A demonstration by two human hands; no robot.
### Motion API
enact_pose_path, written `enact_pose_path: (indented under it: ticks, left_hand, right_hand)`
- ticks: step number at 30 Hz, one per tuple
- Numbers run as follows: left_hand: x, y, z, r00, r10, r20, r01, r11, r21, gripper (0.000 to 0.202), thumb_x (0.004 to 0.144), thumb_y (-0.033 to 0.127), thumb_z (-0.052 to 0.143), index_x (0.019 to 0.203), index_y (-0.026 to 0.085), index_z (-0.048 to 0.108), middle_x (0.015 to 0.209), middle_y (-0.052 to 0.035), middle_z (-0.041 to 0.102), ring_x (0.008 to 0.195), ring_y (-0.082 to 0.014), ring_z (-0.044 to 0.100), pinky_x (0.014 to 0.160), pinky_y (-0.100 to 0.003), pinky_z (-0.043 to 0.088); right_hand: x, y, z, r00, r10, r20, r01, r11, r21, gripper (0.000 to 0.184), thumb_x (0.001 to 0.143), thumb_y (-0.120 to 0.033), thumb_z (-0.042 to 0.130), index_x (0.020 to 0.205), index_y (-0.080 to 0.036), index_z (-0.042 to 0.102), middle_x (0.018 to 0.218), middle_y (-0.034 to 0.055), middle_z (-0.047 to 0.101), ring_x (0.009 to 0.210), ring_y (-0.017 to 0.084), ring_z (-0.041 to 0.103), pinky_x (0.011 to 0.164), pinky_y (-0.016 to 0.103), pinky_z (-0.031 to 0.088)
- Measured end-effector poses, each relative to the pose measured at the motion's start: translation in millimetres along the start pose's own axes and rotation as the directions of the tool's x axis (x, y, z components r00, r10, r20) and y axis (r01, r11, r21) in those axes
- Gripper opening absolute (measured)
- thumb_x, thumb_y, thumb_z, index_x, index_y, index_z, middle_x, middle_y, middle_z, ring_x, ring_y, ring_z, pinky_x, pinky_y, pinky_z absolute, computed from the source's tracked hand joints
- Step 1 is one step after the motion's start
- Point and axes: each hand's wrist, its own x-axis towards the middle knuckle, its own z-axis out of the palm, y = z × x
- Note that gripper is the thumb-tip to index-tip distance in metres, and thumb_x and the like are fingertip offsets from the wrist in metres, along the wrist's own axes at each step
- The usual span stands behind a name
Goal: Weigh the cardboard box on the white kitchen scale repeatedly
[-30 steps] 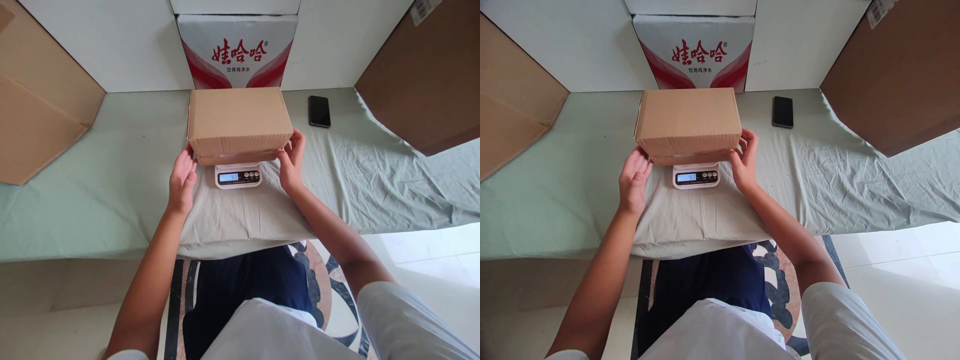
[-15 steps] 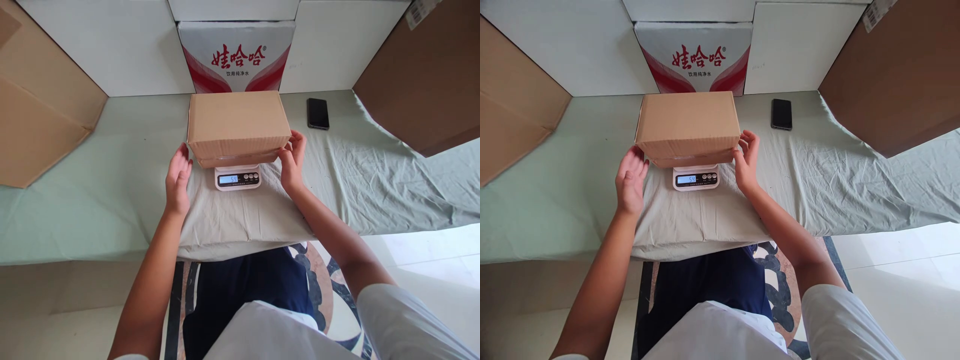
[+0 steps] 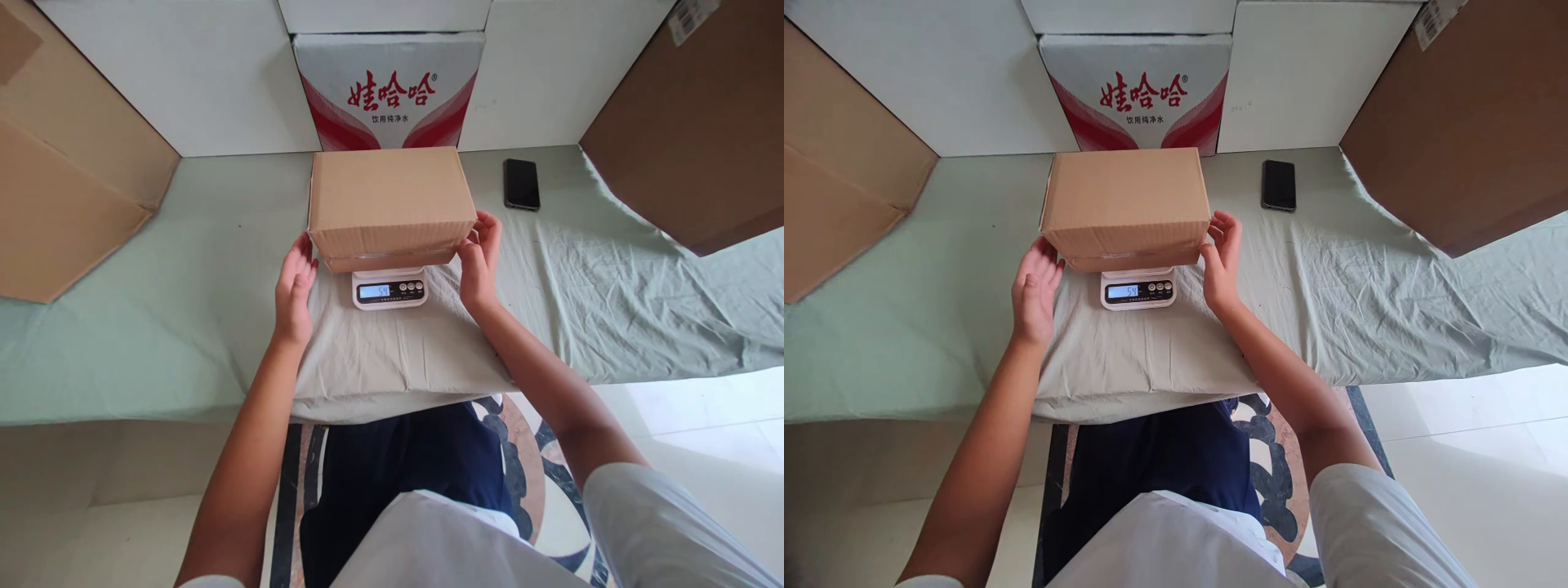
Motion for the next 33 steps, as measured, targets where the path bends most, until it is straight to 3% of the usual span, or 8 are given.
enact_pose_path:
  ticks: [10, 21, 33]
  left_hand:
    - [0.2, 3.2, -0.8, 0.999, 0.014, 0.034, -0.013, 1.0, -0.011, 0.095, 0.095, 0.096, 0.061, 0.171, 0.038, 0.061, 0.186, -0.009, 0.05, 0.181, -0.0382, 0.033, 0.149, -0.056, 0.032]
    - [0.4, 0.3, -2.6, 0.999, 0.014, 0.03, -0.015, 1.0, 0.005, 0.099, 0.095, 0.098, 0.059, 0.172, 0.036, 0.059, 0.188, -0.0107, 0.047, 0.181, -0.0396, 0.031, 0.149, -0.058, 0.031]
    - [0.4, -0.7, -2.8, 0.999, 0.033, 0.028, -0.033, 0.999, -0.016, 0.097, 0.096, 0.096, 0.061, 0.171, 0.035, 0.06, 0.187, -0.0118, 0.048, 0.18, -0.0412, 0.033, 0.149, -0.061, 0.029]
  right_hand:
    - [1.8, 4.4, -2.4, 1.0, -0.007, -0.011, 0.008, 1.0, 0.029, 0.051, 0.094, -0.064, 0.067, 0.137, -0.039, 0.054, 0.141, 0.0051, 0.062, 0.135, 0.03, 0.067, 0.12, 0.061, 0.06]
    - [4.5, -1.1, 0.3, 0.997, 0.056, -0.05, -0.054, 0.997, 0.046, 0.048, 0.092, -0.068, 0.068, 0.125, -0.035, 0.058, 0.127, 0.0046, 0.068, 0.124, 0.028, 0.069, 0.111, 0.054, 0.064]
    - [5.9, 5.9, -3.5, 0.999, 0.039, -0.033, -0.037, 0.998, 0.05, 0.049, 0.092, -0.071, 0.067, 0.125, -0.035, 0.06, 0.123, 0.0049, 0.067, 0.128, 0.029, 0.069, 0.115, 0.056, 0.063]
